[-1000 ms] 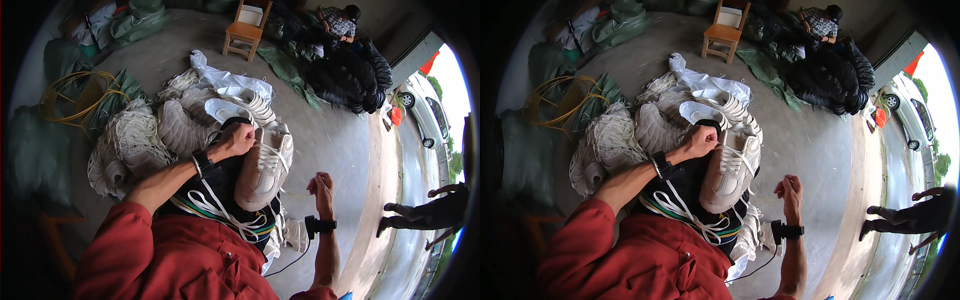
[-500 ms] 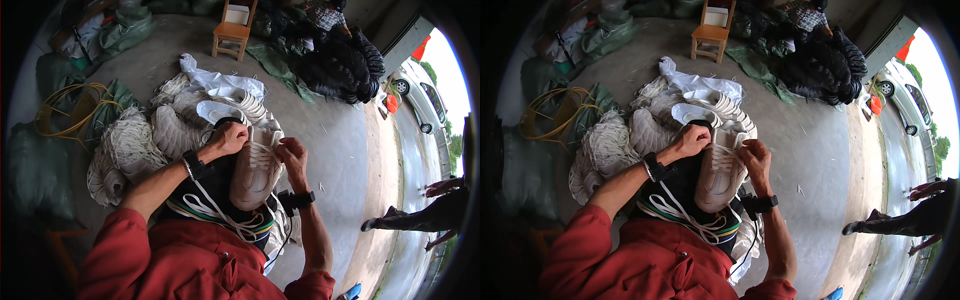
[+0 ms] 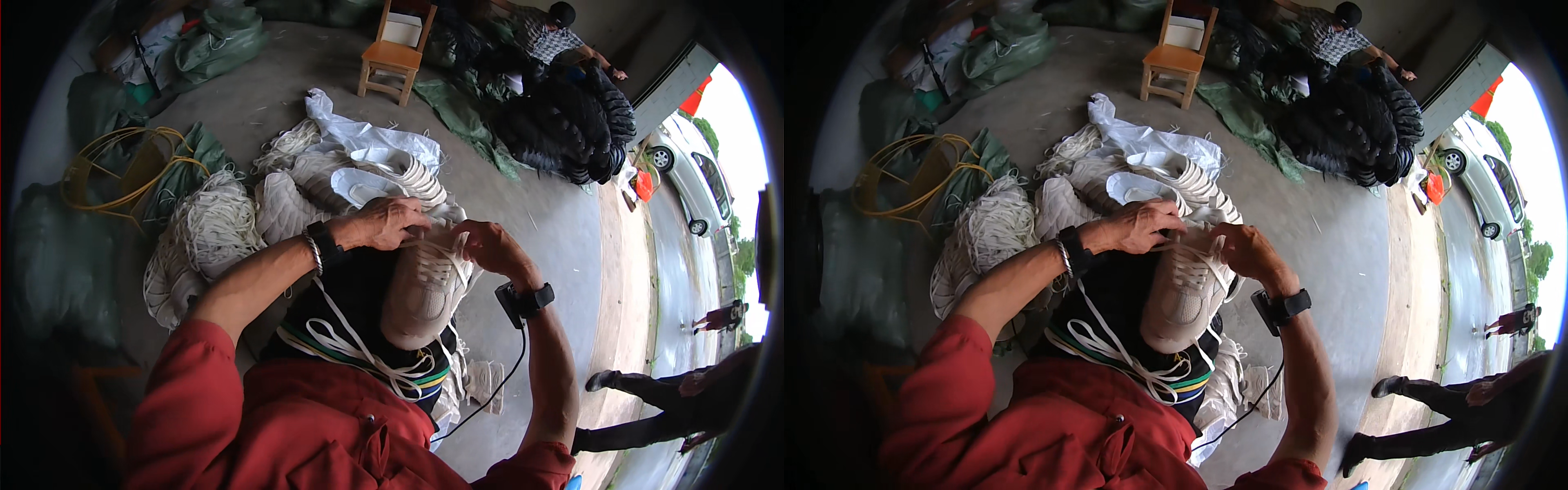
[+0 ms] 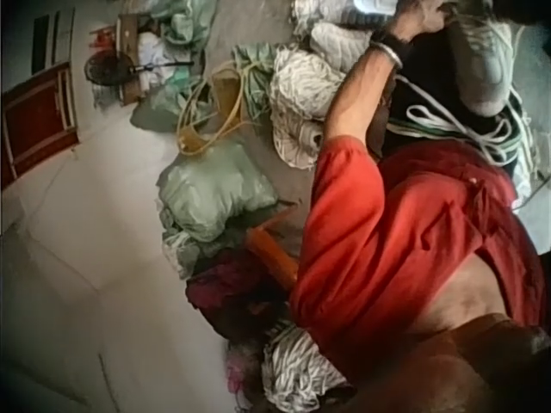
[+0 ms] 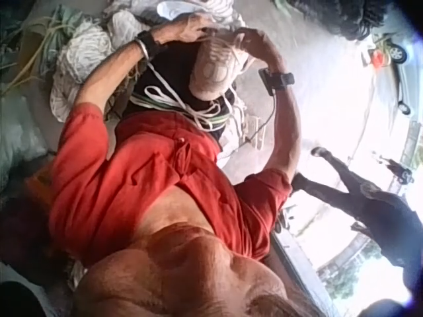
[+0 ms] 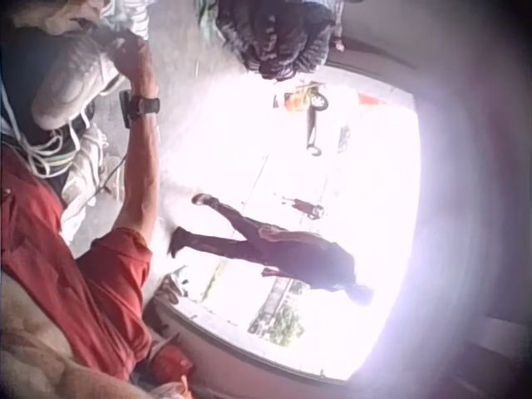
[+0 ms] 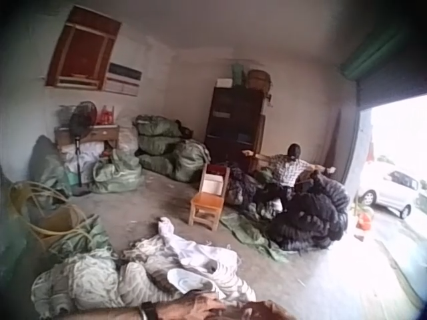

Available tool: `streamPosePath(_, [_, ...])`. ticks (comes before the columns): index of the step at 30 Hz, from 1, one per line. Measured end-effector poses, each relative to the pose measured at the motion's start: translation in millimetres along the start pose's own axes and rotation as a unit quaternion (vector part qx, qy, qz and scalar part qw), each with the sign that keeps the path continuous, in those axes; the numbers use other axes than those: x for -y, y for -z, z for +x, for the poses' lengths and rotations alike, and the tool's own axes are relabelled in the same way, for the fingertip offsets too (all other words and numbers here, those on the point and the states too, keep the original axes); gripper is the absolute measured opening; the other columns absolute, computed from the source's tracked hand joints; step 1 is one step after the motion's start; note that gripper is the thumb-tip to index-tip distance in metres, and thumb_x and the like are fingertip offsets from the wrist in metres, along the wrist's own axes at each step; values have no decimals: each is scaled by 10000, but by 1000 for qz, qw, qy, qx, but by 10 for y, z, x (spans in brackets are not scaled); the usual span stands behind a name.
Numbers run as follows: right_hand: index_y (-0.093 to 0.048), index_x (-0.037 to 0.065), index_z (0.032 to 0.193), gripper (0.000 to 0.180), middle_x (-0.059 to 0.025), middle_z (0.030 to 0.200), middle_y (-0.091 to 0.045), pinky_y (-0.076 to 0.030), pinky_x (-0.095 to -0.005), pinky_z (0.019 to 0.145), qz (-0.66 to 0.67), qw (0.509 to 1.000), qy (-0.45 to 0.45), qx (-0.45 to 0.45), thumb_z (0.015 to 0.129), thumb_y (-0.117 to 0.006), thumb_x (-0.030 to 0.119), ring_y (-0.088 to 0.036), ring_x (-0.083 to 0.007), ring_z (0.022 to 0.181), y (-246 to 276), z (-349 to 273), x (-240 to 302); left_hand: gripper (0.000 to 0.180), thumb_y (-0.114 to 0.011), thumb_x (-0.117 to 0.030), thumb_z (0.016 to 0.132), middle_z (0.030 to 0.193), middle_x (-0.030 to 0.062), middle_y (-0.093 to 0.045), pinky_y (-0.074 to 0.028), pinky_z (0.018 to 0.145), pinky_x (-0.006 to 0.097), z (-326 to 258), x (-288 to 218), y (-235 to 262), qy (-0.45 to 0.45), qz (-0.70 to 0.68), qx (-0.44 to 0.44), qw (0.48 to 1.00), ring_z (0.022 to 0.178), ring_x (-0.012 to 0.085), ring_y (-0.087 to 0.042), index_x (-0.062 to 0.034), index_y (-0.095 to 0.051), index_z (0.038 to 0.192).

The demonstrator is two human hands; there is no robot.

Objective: The recorder is lacing a pair of beige athletic shoes while sitting in a shoe manufacturing or assembly area.

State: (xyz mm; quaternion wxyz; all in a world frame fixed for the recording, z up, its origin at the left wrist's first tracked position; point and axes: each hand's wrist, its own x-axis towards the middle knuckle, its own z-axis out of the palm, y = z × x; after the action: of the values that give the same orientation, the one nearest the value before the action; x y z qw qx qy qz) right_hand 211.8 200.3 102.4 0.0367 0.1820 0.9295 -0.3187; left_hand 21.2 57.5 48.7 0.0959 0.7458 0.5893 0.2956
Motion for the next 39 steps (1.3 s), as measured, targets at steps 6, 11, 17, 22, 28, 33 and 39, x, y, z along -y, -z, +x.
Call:
streamPosePath(6, [-562,41,875,161,-73,645,-608,-474,-296,567,-132,989,58,-37,724,-541,-11,-616,-190,616,30,-33,13,256,-680,-61,617,854,76,-483,-436,740,362,76,-7,103,-70,101,17,992,858,249,-513,-73,-567,845])
streamPosePath(11, [-538,38,869,156,-68,639,-601,-473,-303,560,-74,992,87,-50,722,-576,-3,-614,-177,614,6,-98,-87,265,-690,-66,603,867,76,-493,-439,747,356,70,6,172,-99,111,21,989,866,251,-516,-64,-555,831])
streamPosePath(17, [-518,32,857,126,-74,658,-614,-482,-293,568,-10,998,58,-37,747,-575,8,-619,-159,621,-10,-112,-108,249,-684,-61,605,855,74,-500,-442,741,352,86,31,105,-119,122,18,985,862,252,-517,-58,-541,808])
streamPosePath(22, [-520,24,840,97,-76,658,-621,-491,-282,568,4,996,65,-65,759,-560,-11,-622,-152,617,-102,-114,-227,177,-650,-93,642,833,89,-505,-429,734,377,152,1,67,-119,124,16,985,867,263,-517,-66,-521,761])
streamPosePath(28, [-528,8,785,40,-79,651,-625,-492,-258,547,92,987,47,-126,761,-544,-20,-621,-136,605,-267,-111,-244,106,-612,-161,681,849,80,-508,-427,725,372,175,-25,75,27,31,52,998,856,267,-519,-68,-575,715])
streamPosePath(33, [-537,-1,776,22,-80,634,-622,-495,-257,547,91,981,57,-162,762,-549,-14,-620,-133,597,-323,-132,-260,110,-584,-132,614,891,113,-518,-402,726,425,383,-233,-39,173,140,152,963,912,285,-515,-73,-611,703])
streamPosePath(39, [-535,6,762,38,-78,619,-608,-484,-255,533,124,975,50,-175,744,-563,-13,-605,-123,572,-367,-98,-349,104,-537,-67,691,860,115,-494,-451,641,382,261,-457,-432,-25,24,-170,985,799,286,-539,-9,-570,770])
